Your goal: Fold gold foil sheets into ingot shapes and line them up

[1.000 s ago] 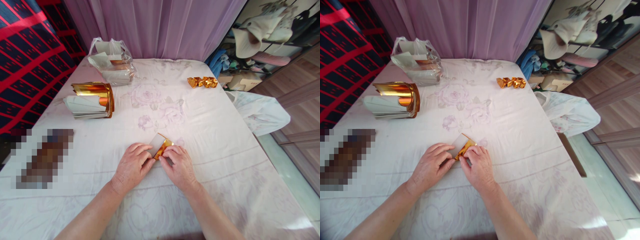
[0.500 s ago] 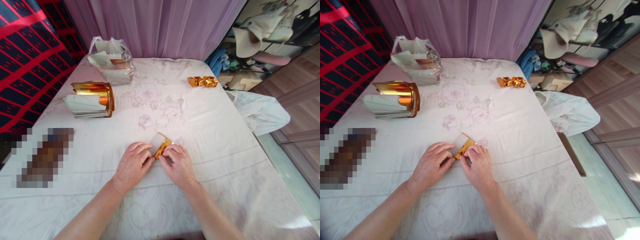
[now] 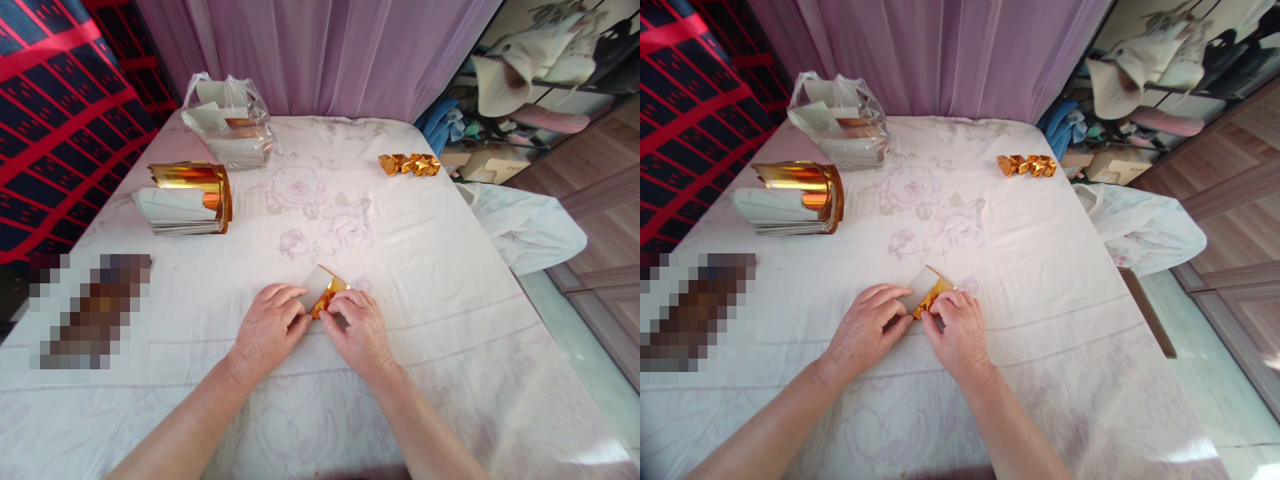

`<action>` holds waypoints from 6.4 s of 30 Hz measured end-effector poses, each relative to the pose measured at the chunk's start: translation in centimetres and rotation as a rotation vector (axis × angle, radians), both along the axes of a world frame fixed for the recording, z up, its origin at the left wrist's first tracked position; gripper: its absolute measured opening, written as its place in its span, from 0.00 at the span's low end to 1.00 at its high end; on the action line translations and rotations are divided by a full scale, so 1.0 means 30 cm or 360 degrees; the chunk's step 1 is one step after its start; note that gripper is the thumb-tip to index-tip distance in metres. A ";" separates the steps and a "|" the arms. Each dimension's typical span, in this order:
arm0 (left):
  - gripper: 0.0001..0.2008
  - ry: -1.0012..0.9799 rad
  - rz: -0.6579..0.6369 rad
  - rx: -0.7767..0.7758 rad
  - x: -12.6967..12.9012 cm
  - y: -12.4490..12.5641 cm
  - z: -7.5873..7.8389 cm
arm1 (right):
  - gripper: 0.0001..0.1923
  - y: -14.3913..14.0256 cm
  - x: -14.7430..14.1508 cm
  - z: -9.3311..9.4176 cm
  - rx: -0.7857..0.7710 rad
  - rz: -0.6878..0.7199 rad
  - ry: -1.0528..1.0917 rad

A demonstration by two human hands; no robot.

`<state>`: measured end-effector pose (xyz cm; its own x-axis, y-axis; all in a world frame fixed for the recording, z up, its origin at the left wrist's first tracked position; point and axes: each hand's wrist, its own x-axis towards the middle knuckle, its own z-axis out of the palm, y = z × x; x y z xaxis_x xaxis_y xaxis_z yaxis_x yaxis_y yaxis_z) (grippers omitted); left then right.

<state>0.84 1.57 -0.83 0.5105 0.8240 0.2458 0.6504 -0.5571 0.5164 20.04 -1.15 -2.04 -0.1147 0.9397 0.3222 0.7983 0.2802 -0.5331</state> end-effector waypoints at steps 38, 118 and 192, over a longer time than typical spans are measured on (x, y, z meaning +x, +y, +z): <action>0.09 -0.0011 0.0060 -0.0042 0.011 0.005 0.001 | 0.08 0.003 -0.003 -0.002 -0.0044 -0.0020 -0.0020; 0.06 0.0026 0.0155 -0.0124 0.025 0.002 0.003 | 0.05 0.009 0.001 0.009 -0.0205 0.0018 0.0019; 0.08 0.0132 0.0216 -0.0105 0.048 -0.004 0.009 | 0.09 0.024 0.056 -0.008 -0.0203 0.0250 0.0083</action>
<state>2.29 1.46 -0.57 0.4096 0.8997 0.1508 0.7592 -0.4278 0.4905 21.72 -0.44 -2.27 -0.2495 0.9451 0.2108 0.7205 0.3267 -0.6117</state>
